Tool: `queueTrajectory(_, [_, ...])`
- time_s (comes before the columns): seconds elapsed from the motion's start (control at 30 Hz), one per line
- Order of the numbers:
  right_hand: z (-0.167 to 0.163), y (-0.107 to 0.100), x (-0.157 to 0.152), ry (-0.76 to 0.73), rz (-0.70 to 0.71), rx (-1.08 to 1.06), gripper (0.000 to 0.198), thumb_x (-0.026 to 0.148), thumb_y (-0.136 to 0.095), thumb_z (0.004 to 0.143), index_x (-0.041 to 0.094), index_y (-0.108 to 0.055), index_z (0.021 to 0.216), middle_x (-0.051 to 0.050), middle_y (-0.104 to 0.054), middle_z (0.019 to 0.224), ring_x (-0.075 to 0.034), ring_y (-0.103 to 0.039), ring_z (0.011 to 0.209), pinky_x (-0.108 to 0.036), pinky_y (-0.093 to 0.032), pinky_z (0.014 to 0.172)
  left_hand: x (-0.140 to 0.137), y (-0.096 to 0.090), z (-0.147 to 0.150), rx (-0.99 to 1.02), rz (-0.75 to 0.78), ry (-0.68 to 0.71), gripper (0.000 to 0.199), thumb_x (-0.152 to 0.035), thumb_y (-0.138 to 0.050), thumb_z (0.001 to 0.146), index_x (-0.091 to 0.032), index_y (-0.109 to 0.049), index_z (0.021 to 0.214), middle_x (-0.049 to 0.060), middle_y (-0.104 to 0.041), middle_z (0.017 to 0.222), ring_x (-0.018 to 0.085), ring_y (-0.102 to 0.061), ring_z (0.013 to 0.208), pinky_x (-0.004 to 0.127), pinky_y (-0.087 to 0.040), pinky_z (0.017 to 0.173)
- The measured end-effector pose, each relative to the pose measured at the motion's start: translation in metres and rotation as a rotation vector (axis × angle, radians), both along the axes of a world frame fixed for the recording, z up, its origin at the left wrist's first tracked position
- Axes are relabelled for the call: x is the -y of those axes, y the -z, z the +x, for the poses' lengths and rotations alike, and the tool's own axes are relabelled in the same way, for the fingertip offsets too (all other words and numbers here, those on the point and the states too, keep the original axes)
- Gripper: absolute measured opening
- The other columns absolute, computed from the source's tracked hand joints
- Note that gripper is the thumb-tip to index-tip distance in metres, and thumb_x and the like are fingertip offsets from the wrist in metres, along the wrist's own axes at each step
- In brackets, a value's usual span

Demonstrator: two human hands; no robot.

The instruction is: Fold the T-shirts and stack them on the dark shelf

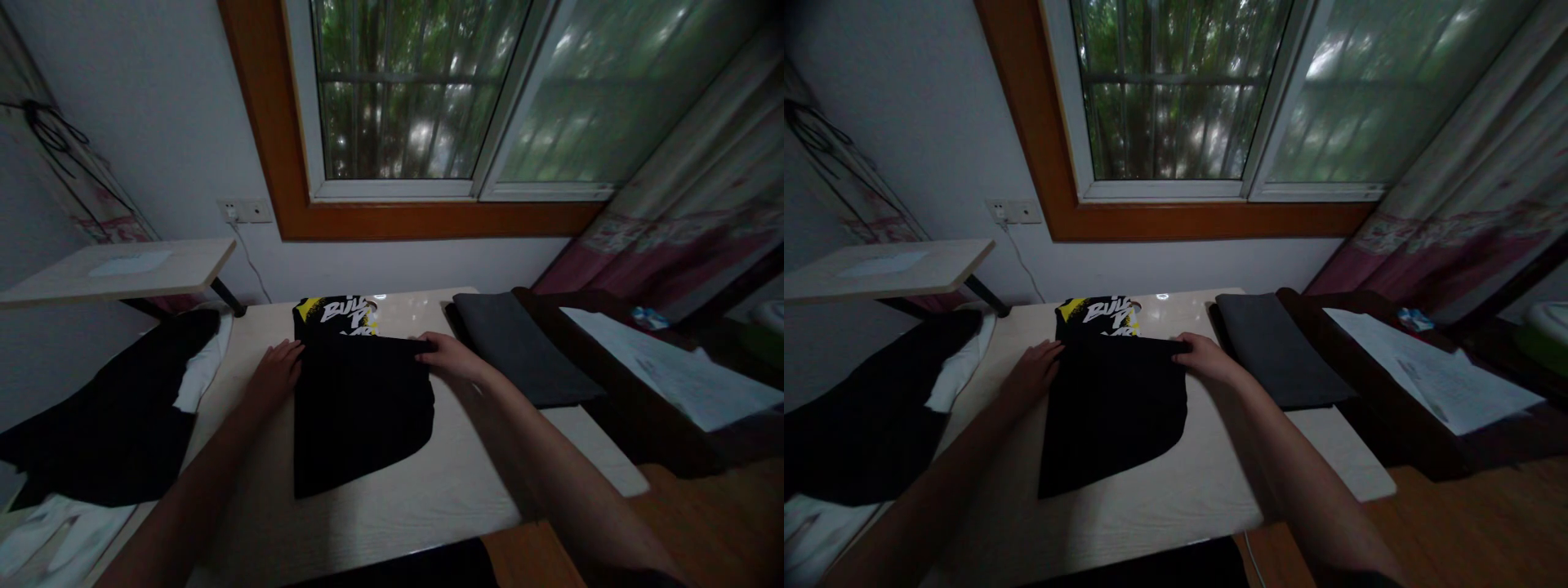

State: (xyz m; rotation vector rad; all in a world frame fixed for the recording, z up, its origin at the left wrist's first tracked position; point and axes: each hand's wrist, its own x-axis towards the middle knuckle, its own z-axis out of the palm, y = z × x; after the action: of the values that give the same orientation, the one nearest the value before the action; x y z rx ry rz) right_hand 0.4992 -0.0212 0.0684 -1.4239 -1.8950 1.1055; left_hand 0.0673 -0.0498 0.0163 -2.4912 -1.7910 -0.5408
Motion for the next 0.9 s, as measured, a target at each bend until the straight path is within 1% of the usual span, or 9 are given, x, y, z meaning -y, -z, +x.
queueTrajectory(0.07, [-0.007,-0.012,0.013,0.003,-0.003,-0.138,0.032,0.041,-0.071,0.076,0.017,-0.064,0.098,-0.003,-0.070,0.087,-0.021,-0.065,0.083,-0.031,-0.052,0.075,0.008,-0.004,0.005,0.038,0.010,0.022,0.042,-0.030,-0.043,0.098,-0.019,-0.058,0.136,0.012,-0.058,0.144,0.031,-0.047,0.140,0.058,-0.032,0.119])
queueTrajectory(0.17, [-0.032,-0.036,0.039,-0.011,0.084,-0.224,0.035,0.045,-0.070,0.080,0.019,-0.062,0.102,-0.002,-0.066,0.086,-0.018,-0.062,0.081,-0.029,-0.050,0.074,0.024,-0.020,0.023,0.132,0.079,0.078,0.046,-0.031,-0.051,0.096,-0.019,-0.051,0.141,0.013,-0.057,0.142,0.029,-0.049,0.137,0.054,-0.036,0.119])
queueTrajectory(0.27, [-0.067,-0.059,0.066,-0.100,0.211,-0.183,0.025,0.038,-0.067,0.084,0.021,-0.065,0.102,-0.002,-0.064,0.086,-0.017,-0.060,0.081,-0.028,-0.048,0.074,0.044,-0.046,0.051,0.232,0.145,0.180,0.059,-0.030,-0.057,0.094,-0.026,-0.039,0.150,0.011,-0.047,0.152,0.028,-0.046,0.139,0.050,-0.039,0.118])
queueTrajectory(0.37, [-0.097,-0.069,0.089,-0.243,0.370,-0.130,0.018,0.027,-0.064,0.086,0.024,-0.065,0.104,-0.001,-0.063,0.092,-0.016,-0.060,0.083,-0.028,-0.048,0.077,0.060,-0.069,0.076,0.312,0.057,0.323,0.065,-0.027,-0.060,0.092,-0.031,-0.034,0.152,0.009,-0.038,0.159,0.026,-0.051,0.136,0.045,-0.049,0.110])
queueTrajectory(0.43, [-0.111,-0.066,0.100,-0.303,0.450,-0.074,0.021,0.018,-0.062,0.085,0.025,-0.063,0.104,-0.001,-0.062,0.091,-0.016,-0.060,0.086,-0.028,-0.047,0.079,0.066,-0.077,0.085,0.314,-0.037,0.373,0.060,-0.020,-0.060,0.090,-0.030,-0.041,0.147,0.008,-0.053,0.147,0.024,-0.059,0.126,0.041,-0.054,0.103])
queueTrajectory(0.53, [-0.118,-0.052,0.110,-0.283,0.515,0.039,0.032,0.008,-0.059,0.077,0.025,-0.059,0.105,-0.001,-0.061,0.092,-0.018,-0.060,0.088,-0.029,-0.047,0.079,0.069,-0.078,0.087,0.286,-0.123,0.412,0.041,-0.009,-0.055,0.087,-0.027,-0.062,0.122,0.003,-0.072,0.113,0.019,-0.069,0.102,0.034,-0.057,0.091])
queueTrajectory(0.6, [-0.116,-0.040,0.114,-0.229,0.547,0.137,0.036,0.007,-0.057,0.074,0.024,-0.058,0.105,-0.002,-0.061,0.093,-0.020,-0.059,0.089,-0.032,-0.047,0.081,0.069,-0.077,0.084,0.303,-0.108,0.421,0.038,-0.004,-0.051,0.085,-0.026,-0.067,0.110,0.002,-0.073,0.103,0.017,-0.070,0.095,0.032,-0.057,0.088])
queueTrajectory(0.77, [-0.102,-0.014,0.127,-0.079,0.609,0.309,0.030,0.015,-0.060,0.080,0.022,-0.056,0.109,-0.008,-0.061,0.101,-0.025,-0.057,0.097,-0.040,-0.048,0.087,0.074,-0.078,0.081,0.377,-0.032,0.385,0.042,-0.001,-0.048,0.083,-0.025,-0.068,0.110,0.002,-0.073,0.102,0.016,-0.070,0.097,0.030,-0.057,0.088])
queueTrajectory(0.9, [-0.101,-0.007,0.141,-0.002,0.652,0.343,0.040,0.032,-0.071,0.080,0.020,-0.055,0.115,-0.012,-0.059,0.109,-0.031,-0.054,0.103,-0.047,-0.048,0.089,0.078,-0.086,0.090,0.360,0.018,0.351,0.024,-0.010,-0.056,0.087,-0.024,-0.070,0.102,0.001,-0.074,0.095,0.015,-0.071,0.086,0.028,-0.058,0.080])
